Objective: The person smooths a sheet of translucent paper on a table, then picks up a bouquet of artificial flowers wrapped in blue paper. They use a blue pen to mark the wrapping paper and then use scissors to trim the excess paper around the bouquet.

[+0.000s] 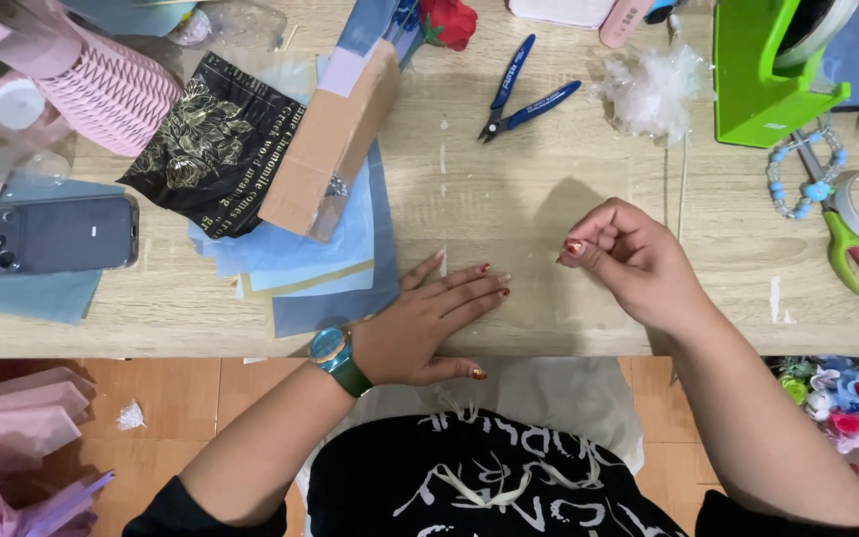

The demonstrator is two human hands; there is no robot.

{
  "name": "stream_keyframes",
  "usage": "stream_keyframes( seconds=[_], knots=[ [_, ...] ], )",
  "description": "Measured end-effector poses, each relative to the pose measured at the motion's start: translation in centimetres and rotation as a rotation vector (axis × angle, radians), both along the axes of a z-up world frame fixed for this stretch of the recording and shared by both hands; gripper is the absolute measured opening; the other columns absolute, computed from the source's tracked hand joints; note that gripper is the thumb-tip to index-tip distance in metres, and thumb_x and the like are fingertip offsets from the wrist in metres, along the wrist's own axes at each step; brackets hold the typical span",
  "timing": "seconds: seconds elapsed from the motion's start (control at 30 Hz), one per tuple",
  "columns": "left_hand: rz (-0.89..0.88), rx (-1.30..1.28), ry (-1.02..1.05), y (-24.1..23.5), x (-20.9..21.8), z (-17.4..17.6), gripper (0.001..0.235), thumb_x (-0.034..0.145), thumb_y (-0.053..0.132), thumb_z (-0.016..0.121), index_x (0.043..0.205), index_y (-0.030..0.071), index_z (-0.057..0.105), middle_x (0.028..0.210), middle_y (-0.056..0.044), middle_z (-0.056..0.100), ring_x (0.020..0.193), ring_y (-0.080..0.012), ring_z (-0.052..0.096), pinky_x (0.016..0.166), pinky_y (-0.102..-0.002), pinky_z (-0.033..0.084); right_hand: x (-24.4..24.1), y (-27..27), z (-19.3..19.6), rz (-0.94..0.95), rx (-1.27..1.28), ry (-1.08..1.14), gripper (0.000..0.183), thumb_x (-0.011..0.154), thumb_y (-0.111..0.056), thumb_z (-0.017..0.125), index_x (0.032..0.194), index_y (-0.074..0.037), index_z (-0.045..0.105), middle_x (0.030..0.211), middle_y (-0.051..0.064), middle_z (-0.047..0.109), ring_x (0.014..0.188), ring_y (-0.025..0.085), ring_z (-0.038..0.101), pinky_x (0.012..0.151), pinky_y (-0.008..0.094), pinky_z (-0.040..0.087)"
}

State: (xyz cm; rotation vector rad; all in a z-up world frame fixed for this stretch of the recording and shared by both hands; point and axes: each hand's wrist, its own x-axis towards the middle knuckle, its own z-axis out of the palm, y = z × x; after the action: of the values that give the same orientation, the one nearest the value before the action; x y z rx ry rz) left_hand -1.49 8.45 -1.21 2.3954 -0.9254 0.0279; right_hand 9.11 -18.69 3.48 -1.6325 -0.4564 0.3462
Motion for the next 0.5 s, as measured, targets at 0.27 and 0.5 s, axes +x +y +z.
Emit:
stream_keyframes(
  seconds=[0.27, 0.5],
  knots=[
    [-0.013, -0.006, -0.006, 0.1, 0.0, 0.2, 0.085, 0.093, 0.074, 0.042, 0.154, 0.015, 0.04, 0.161, -0.005, 0.039, 0.152, -0.0238, 0.031, 0.123, -0.052, 0.002, -0.2, 0.5, 0.5, -0.02, -0.007, 0.072, 0.028, 0.093, 0.007, 0.069, 0.119, 0.004, 0.062, 0.085, 0.012, 0.07, 0.083, 0.016, 0.073, 0.084, 0.031, 0.059],
    [-0.015, -0.019, -0.015, 0.1, 0.0, 0.0, 0.083, 0.094, 0.072, 0.043, 0.154, 0.015, 0.04, 0.161, -0.006, 0.039, 0.152, -0.0247, 0.031, 0.123, -0.051, 0.005, 0.2, 0.4, -0.9, -0.04, -0.12, 0.216, 0.027, 0.087, 0.005, 0.075, 0.111, 0.007, 0.063, 0.086, 0.014, 0.075, 0.08, 0.016, 0.072, 0.082, 0.03, 0.06]
  ],
)
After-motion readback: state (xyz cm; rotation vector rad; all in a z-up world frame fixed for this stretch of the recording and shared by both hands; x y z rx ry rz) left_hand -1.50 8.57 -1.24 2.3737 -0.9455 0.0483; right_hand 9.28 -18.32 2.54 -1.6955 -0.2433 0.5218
